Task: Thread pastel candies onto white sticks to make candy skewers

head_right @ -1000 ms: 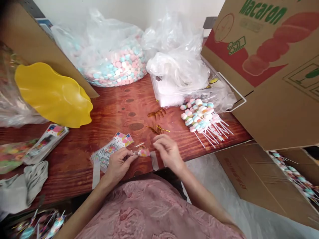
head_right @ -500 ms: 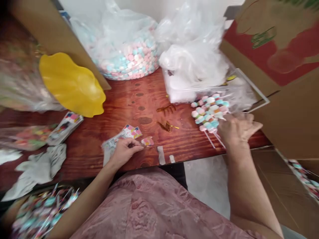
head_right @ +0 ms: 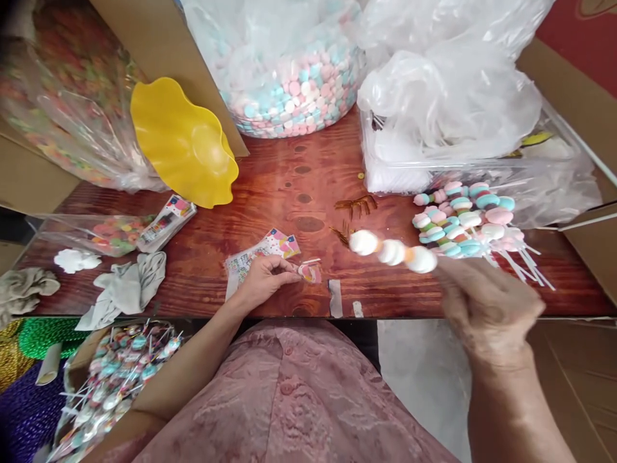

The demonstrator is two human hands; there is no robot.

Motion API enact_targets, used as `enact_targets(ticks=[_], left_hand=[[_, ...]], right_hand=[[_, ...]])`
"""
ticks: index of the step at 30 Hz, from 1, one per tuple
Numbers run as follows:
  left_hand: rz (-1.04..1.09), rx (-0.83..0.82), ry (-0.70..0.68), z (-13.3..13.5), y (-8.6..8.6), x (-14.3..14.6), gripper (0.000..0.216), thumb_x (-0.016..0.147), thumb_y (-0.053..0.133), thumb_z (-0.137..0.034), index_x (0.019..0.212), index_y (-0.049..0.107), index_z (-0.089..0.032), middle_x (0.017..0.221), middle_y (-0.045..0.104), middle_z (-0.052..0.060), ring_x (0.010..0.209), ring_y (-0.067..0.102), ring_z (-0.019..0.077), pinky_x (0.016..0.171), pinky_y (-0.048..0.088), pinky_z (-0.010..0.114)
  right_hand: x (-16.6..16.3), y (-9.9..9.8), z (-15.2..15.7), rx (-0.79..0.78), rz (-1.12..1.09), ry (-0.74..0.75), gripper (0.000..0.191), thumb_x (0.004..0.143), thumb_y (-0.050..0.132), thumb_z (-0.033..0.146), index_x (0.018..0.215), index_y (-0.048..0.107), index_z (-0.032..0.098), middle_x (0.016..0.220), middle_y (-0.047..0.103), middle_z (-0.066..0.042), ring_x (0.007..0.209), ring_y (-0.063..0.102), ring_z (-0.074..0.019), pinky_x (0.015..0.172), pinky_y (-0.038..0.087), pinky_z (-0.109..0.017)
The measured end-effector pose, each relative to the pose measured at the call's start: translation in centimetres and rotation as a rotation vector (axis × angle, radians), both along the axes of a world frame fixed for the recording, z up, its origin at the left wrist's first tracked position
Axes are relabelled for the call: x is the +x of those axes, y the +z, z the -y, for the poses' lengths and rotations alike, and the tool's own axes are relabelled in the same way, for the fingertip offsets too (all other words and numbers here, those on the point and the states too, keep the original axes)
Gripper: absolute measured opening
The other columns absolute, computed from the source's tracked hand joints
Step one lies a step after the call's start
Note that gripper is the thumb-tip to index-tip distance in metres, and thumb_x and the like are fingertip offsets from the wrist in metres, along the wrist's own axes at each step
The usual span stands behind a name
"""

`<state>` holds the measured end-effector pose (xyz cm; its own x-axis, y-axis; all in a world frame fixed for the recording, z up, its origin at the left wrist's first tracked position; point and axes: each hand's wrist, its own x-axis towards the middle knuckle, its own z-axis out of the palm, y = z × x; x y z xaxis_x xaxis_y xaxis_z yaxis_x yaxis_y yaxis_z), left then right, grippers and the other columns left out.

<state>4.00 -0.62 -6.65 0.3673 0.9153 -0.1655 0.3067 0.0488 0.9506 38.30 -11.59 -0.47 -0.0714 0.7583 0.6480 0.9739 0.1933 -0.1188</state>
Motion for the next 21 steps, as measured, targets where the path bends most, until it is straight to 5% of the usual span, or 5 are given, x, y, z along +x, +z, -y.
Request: enact_targets(ticks=[3, 5, 11, 21], left_hand=[[-0.004, 0.057, -0.043, -0.1, 0.2, 0.0, 0.007, 0.074, 0.075, -0.024, 0.073, 0.076, -0.017, 0.078, 0.075, 0.003, 0.071, 0.065, 0.014, 0.07, 0.049, 0.027], [0.006, 0.09, -0.065, 0.0, 0.3, 0.0, 0.004, 0.076, 0.074, -0.021, 0.074, 0.077, -0.018, 0.079, 0.076, 0.003, 0.073, 0.067, 0.0146, 0.072, 0.05, 0.027], [-0.016, 0.166, -0.096, 0.1, 0.4, -0.1, 0.004, 0.077, 0.073, -0.018, 0.076, 0.077, -0.019, 0.079, 0.076, 0.002, 0.073, 0.068, 0.0145, 0.071, 0.05, 0.026], [-0.114, 0.307, -0.171, 0.3, 0.3, -0.1, 0.007, 0.077, 0.074, -0.015, 0.072, 0.075, -0.019, 0.07, 0.072, 0.0, 0.066, 0.063, 0.0121, 0.065, 0.045, 0.024]], right_hand=[[-2.9, 0.3, -0.2, -0.041, -0.05, 0.263, 0.021, 0.084, 0.067, 0.012, 0.101, 0.071, 0.022, 0.083, 0.073, -0.006, 0.068, 0.067, -0.0151, 0.065, 0.051, -0.024], [-3.6, 0.0, -0.3, -0.109, -0.109, 0.306, 0.02, 0.084, 0.067, 0.013, 0.101, 0.071, 0.022, 0.084, 0.073, -0.005, 0.068, 0.067, -0.0145, 0.065, 0.051, -0.024], [-3.1, -1.1, 0.0, -0.179, -0.045, 0.313, 0.015, 0.087, 0.065, 0.013, 0.099, 0.071, 0.018, 0.081, 0.072, -0.004, 0.066, 0.064, -0.0121, 0.061, 0.047, -0.022], [-4.5, -0.1, 0.2, -0.014, 0.337, 0.223, 0.015, 0.084, 0.064, 0.01, 0.093, 0.072, 0.019, 0.066, 0.066, 0.0, 0.056, 0.054, -0.0123, 0.053, 0.034, -0.027]])
